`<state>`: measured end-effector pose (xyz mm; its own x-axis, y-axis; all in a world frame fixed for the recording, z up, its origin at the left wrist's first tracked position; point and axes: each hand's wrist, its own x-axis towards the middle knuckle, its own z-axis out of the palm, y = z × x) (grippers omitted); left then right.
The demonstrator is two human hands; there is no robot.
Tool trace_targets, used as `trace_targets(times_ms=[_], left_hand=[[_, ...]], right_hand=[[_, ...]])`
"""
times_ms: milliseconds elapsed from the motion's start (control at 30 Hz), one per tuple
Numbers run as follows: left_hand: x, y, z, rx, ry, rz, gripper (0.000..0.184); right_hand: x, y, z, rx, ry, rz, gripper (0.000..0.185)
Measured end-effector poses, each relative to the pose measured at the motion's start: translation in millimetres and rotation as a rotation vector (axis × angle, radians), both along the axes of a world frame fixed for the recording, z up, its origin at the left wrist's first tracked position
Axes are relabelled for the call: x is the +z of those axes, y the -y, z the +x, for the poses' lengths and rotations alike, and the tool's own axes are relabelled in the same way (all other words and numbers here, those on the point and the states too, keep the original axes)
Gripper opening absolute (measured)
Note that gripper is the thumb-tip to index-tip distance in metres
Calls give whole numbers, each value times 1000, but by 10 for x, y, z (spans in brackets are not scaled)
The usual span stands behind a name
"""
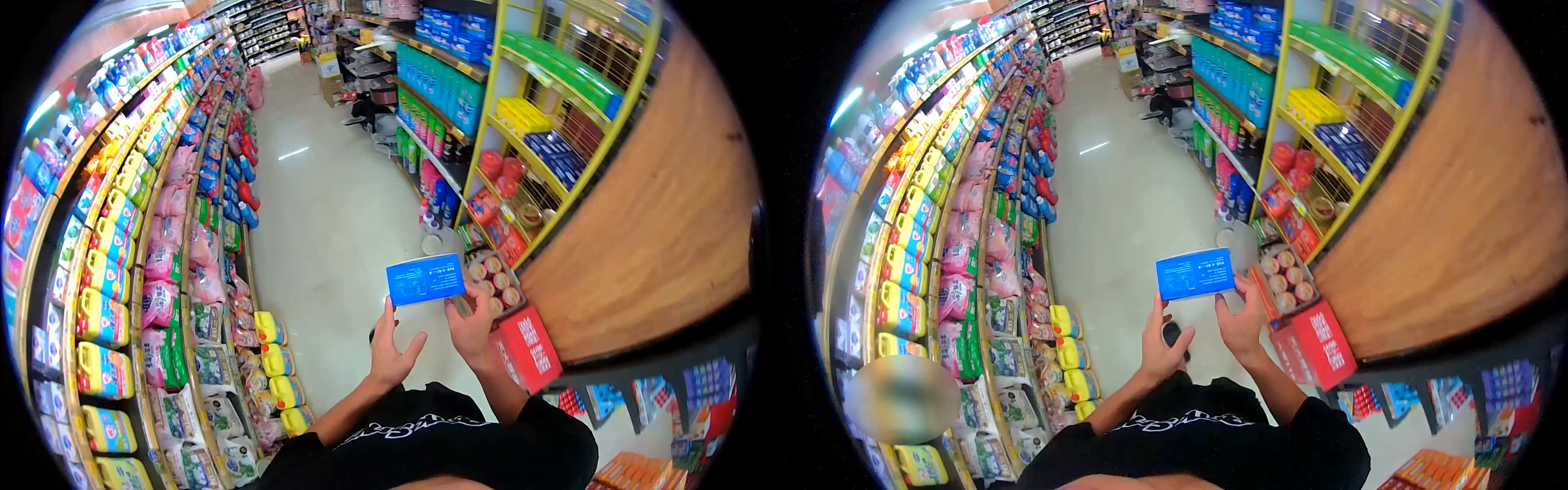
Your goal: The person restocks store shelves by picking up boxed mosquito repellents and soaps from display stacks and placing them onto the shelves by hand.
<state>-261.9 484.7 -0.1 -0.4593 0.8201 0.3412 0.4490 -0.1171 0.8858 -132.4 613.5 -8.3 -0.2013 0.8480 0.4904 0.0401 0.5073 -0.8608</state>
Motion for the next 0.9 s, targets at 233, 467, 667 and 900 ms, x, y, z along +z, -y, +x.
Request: trace_targets(times_ms=[233,467,667,900], left_hand=[[-28,-1536,-1366,26,110,101,91],[472,-3310,-2483,-153,8,259,89],[671,-4805,-3014,-336,71,488,83],[987,-6760,-3440,-564,70,640,81]], right_hand=[[133,-1368,-1479,33,-48,1,41],[546,-2789,-2305,-79,-200,74,40],[672,-3889,-2825,-204,-356,316,41],[875,-5662,-3323,-445,-427,516,37]])
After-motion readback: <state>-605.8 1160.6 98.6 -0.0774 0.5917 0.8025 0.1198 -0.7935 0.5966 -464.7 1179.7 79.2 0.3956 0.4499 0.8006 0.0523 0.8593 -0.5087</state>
